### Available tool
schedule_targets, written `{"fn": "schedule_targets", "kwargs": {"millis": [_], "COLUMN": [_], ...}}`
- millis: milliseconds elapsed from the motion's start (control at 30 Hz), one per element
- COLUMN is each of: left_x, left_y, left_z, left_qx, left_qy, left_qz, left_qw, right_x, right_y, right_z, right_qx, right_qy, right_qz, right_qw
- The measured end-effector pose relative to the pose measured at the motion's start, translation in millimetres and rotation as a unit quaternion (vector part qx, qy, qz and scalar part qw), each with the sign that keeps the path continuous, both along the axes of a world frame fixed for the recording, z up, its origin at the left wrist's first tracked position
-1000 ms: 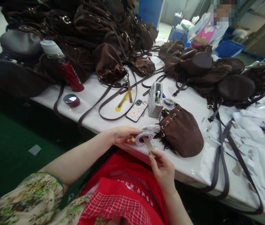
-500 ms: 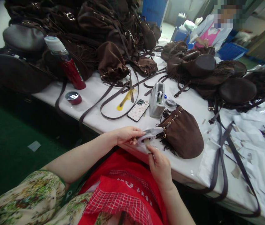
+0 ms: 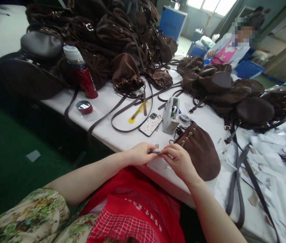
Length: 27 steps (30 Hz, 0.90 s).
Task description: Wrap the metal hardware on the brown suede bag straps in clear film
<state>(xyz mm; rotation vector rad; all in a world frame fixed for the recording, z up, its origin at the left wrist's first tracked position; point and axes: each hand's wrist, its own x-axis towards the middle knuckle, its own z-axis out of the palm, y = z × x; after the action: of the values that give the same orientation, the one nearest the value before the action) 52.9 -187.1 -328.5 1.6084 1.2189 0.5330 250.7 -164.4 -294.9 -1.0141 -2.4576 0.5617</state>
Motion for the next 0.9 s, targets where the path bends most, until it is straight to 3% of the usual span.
{"fn": "schedule_targets", "kwargs": {"millis": [133, 367, 600, 667, 833, 900], "left_x": [4, 8, 6, 2, -8, -8], "left_y": [-7, -17, -11, -6, 10, 15], "left_z": [-5.2, -5.7, -15.0, -14.4, -6.3, -6.1], "left_qx": [0.081, 0.152, 0.133, 0.12, 0.136, 0.101], "left_qy": [0.01, -0.013, 0.006, 0.02, 0.081, 0.071], "left_qz": [0.042, 0.104, 0.091, 0.071, -0.086, -0.1], "left_qw": [0.996, 0.983, 0.987, 0.99, 0.984, 0.987], "right_x": [-1, -4, -10, -14, -21, -23], "right_y": [5, 17, 28, 28, 27, 25], "right_z": [-3.2, -11.1, -2.2, 2.0, 14.0, 20.0], "right_qx": [-0.076, -0.243, -0.285, -0.279, -0.231, -0.178], "right_qy": [0.029, 0.023, -0.047, -0.049, -0.111, -0.15], "right_qz": [-0.004, -0.107, -0.046, -0.029, -0.004, 0.016], "right_qw": [0.997, 0.964, 0.956, 0.959, 0.966, 0.972]}}
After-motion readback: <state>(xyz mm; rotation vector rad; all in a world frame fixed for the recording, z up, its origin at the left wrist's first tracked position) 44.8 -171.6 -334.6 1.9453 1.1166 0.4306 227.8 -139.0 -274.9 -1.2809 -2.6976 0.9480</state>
